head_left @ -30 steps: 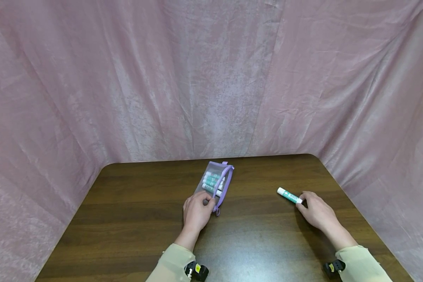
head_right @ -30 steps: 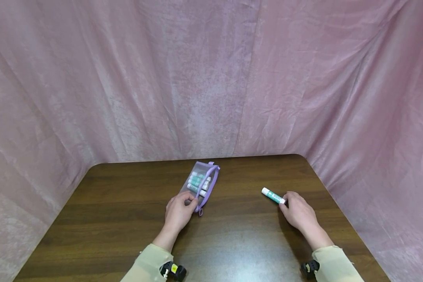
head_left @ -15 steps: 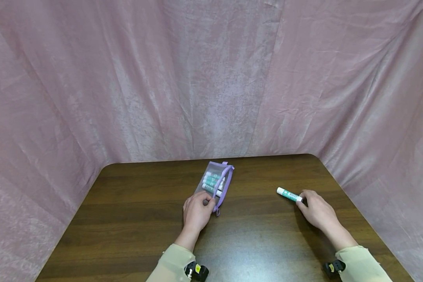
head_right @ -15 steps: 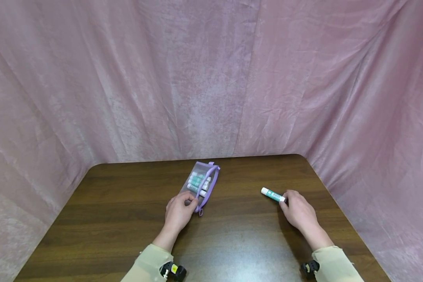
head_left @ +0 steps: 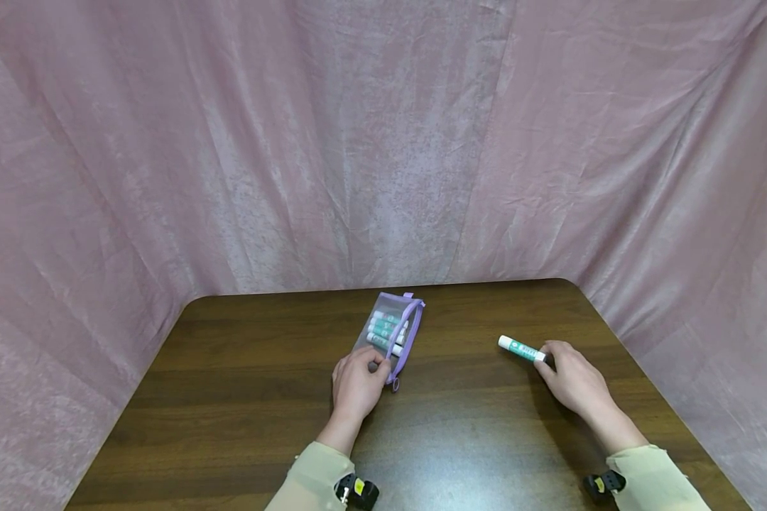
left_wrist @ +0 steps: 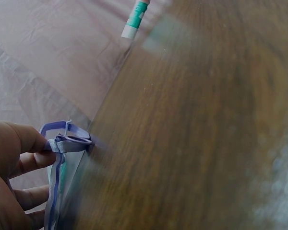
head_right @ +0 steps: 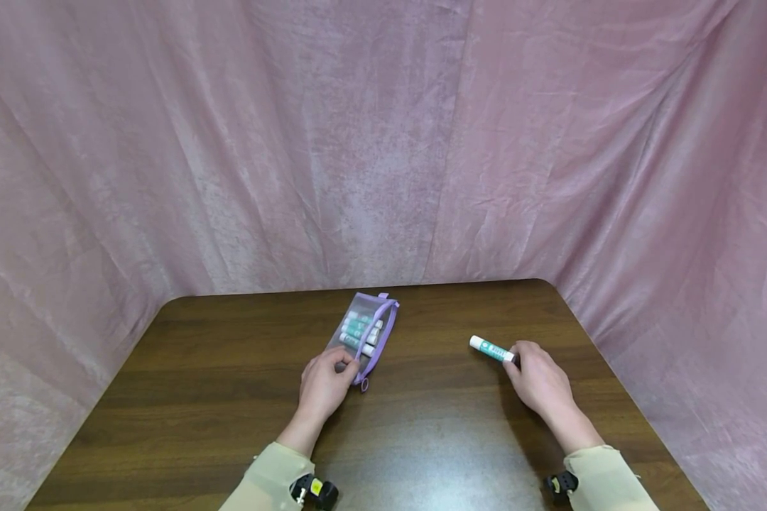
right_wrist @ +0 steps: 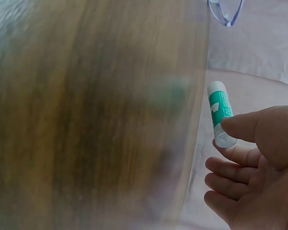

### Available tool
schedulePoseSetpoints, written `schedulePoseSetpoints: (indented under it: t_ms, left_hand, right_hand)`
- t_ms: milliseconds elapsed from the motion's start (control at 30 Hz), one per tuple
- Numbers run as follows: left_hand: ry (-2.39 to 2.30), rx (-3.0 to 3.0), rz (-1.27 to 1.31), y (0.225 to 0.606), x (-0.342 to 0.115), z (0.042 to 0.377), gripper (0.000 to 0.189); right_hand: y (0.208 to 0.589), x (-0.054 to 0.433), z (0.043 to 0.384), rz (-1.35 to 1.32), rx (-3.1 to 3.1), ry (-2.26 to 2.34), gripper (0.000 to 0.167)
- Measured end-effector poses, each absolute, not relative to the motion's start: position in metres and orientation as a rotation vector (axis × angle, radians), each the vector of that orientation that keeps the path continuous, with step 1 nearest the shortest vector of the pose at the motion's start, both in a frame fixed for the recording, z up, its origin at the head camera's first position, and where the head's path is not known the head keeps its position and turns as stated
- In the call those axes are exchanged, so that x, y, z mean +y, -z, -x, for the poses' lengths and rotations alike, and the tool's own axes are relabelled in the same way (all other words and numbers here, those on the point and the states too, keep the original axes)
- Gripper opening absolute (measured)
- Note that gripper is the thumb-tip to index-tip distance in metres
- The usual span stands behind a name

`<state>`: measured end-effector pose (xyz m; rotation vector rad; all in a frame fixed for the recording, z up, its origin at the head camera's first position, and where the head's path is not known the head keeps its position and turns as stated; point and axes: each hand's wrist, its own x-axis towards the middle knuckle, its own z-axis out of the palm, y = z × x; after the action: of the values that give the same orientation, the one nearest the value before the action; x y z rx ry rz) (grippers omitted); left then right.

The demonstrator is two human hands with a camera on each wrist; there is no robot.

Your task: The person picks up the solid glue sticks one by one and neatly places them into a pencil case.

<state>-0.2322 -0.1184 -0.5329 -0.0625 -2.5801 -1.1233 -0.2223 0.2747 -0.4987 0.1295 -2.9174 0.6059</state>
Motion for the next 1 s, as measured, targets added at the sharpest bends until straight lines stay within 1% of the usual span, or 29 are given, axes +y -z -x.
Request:
schedulePoseSetpoints:
  t_ms: [200, 533, 800, 1000]
  left_hand:
    - [1.119, -2.581, 0.065, 0.534, -0.118, 0.233, 0.023]
    - [1.119, -2.575, 0.070, 0.534, -0.118, 0.233, 0.023]
    - [1.121, -2.573, 0.072, 0.533, -0.118, 0.233, 0.022]
    - [1.113, -2.570, 0.075, 0.533, -0.118, 0.233, 0.022]
  right_hand:
    - [0.495, 0.271, 0.221, -0.137, -2.907, -0.616, 0.019]
    - [0.492, 0.267, 0.223, -0.155, -2.901, -0.633, 0.016]
    - [0.489, 0.264, 0.226, -0.161, -2.904, -0.634, 0.020]
    - [0.488, 0.261, 0.228, -0.185, -2.887, -0.642, 0.017]
